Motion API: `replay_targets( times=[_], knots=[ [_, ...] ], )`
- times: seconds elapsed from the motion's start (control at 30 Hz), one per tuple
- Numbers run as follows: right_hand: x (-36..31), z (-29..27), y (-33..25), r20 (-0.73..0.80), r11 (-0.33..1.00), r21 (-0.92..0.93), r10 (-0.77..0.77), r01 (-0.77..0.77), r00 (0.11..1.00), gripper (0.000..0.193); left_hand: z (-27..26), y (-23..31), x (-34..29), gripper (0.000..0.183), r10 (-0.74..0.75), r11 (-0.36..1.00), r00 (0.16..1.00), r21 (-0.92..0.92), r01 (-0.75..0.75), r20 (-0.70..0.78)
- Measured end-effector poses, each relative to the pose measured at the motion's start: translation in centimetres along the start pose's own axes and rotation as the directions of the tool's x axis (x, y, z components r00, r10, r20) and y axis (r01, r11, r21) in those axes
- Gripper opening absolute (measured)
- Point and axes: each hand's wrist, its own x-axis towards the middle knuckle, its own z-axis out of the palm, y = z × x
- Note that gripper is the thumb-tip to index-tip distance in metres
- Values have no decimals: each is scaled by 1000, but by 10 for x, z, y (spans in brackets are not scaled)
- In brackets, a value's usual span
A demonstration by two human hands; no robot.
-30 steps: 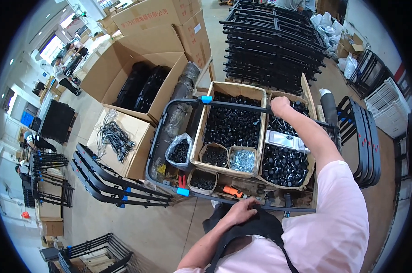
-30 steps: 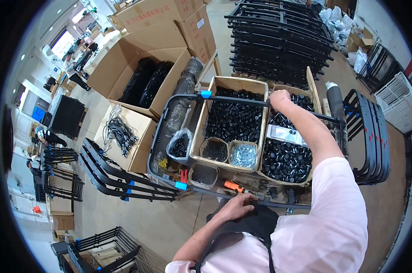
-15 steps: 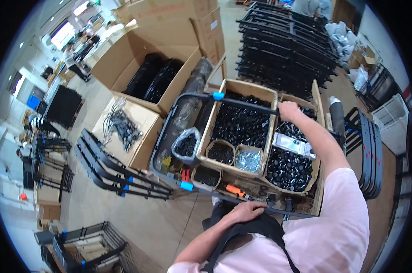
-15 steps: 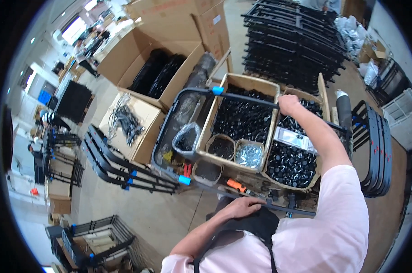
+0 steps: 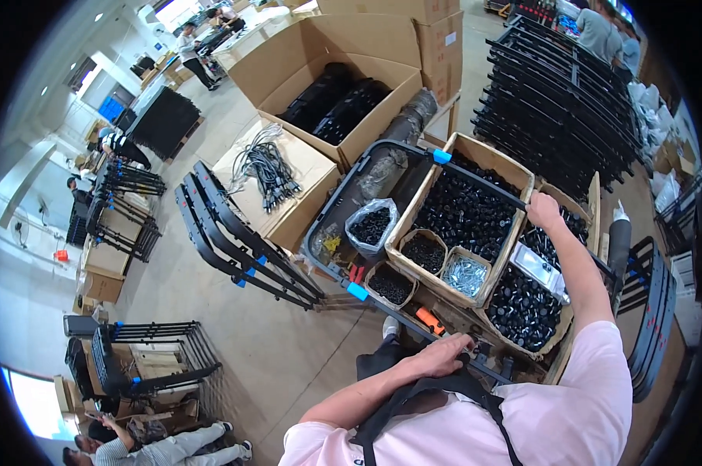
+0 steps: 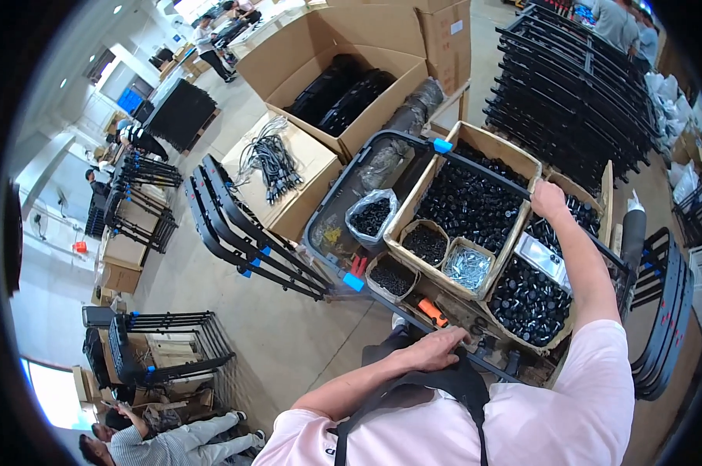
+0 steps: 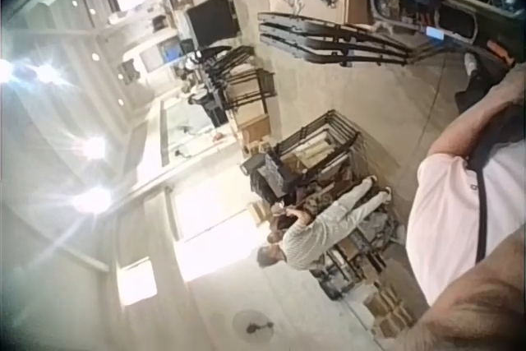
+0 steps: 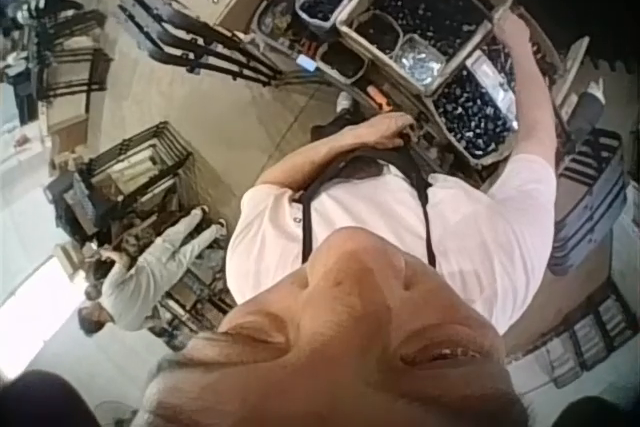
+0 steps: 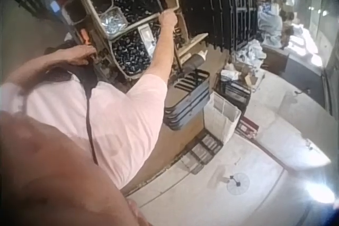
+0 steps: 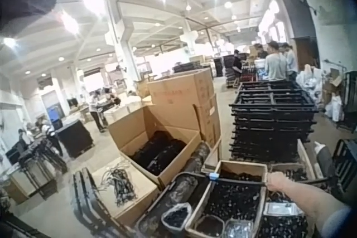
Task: Assemble lawnmower components by fastening plastic housings to a metal frame using screws and a power tool.
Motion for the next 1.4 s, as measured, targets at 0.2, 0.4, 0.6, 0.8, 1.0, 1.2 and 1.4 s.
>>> replay_targets(
  times=[0.2, 0.4, 0.6, 0.8, 1.0, 1.2, 1.4],
  knots=[
    [-32, 22, 17, -143, 985, -162, 31, -54, 989, 29, -10, 1, -2, 40, 8, 920, 841, -325, -218, -541],
    [-203, -25, -122, 62, 863, 368, -393, 345, 917, 20, -126, -80, -41, 30, -161, 941, 502, -286, -180, -849],
    [-324, -74, -185, 214, 776, 590, -415, 222, 884, 20, -307, -185, -47, 31, -308, 945, 274, -325, -18, -911],
    [-354, -61, -219, 153, 893, 437, -192, 108, 969, 31, -476, -235, -34, 46, -397, 869, 190, -301, 393, -898],
    [-368, -40, -237, 287, 987, -56, 158, -148, 945, 34, -573, -262, -31, 49, -483, 727, 186, -273, 630, -856],
    [-350, -58, -293, 141, 906, -69, 423, -417, 895, 38, -626, -310, -35, 31, -370, 587, 337, 64, 807, -866],
    [-352, -71, -298, 279, 924, -123, 381, -361, 881, 40, -638, -318, -28, 30, -453, 624, 260, -94, 776, -853]
  ],
)
